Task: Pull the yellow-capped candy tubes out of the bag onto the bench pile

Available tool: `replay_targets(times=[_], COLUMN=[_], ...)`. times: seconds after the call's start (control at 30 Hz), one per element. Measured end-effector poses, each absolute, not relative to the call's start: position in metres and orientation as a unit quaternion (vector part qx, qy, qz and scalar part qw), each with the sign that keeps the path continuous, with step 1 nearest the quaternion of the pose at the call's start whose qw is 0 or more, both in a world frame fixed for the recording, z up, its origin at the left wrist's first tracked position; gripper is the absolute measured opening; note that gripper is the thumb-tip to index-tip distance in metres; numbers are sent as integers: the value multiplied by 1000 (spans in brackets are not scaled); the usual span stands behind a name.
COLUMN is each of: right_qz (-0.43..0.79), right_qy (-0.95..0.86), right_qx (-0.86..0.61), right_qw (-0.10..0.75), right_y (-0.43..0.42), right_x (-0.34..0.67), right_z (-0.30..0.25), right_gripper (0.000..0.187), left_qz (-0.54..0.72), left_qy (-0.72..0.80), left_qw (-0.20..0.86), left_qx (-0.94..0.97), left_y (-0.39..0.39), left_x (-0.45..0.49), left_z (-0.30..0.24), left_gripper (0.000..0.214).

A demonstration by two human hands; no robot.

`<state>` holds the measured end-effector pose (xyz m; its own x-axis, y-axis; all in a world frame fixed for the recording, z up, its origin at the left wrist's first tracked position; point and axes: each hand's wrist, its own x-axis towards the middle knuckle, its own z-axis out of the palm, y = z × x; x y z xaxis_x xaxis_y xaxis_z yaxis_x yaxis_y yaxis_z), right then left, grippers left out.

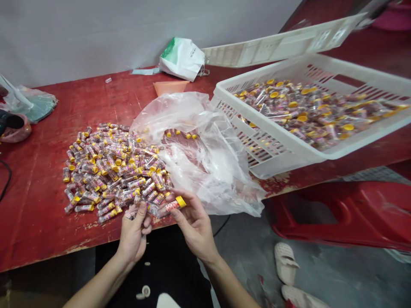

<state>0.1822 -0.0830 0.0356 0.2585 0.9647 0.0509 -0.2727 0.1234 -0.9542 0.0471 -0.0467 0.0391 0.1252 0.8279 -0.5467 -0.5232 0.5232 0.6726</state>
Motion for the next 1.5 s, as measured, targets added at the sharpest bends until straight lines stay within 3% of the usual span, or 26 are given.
replay_targets(times=[0.2,0.43,0.7,0.97,1.13,1.5], right_qz=[340,379,322,307,336,404], right_qy=[-408,-571,-689,-501,-444,-404], right_qx=[-503,-470,-402,-471,-497,-511], right_qw=[682,556,511,658,666,643], right_y=[-86,-95,-91,-86,-82,-60], right_x=[178,197,196,168,164,164], right_z=[22,25,16,15,10,-9], right_gripper=[28,36,58,36,24,17], left_qz=[438,424,346,362,368,427], left_qy=[465,473,459,469,481,500], left_qw=[751,742,766,748,742,709], left_qx=[166,215,287,299,288,256], left_y=[-51,-43,-46,-55,-55,-38], left_x=[48,40,34,43,45,46], left_z=[38,40,36,34,29,19], left_gripper=[45,44,47,50,50,40])
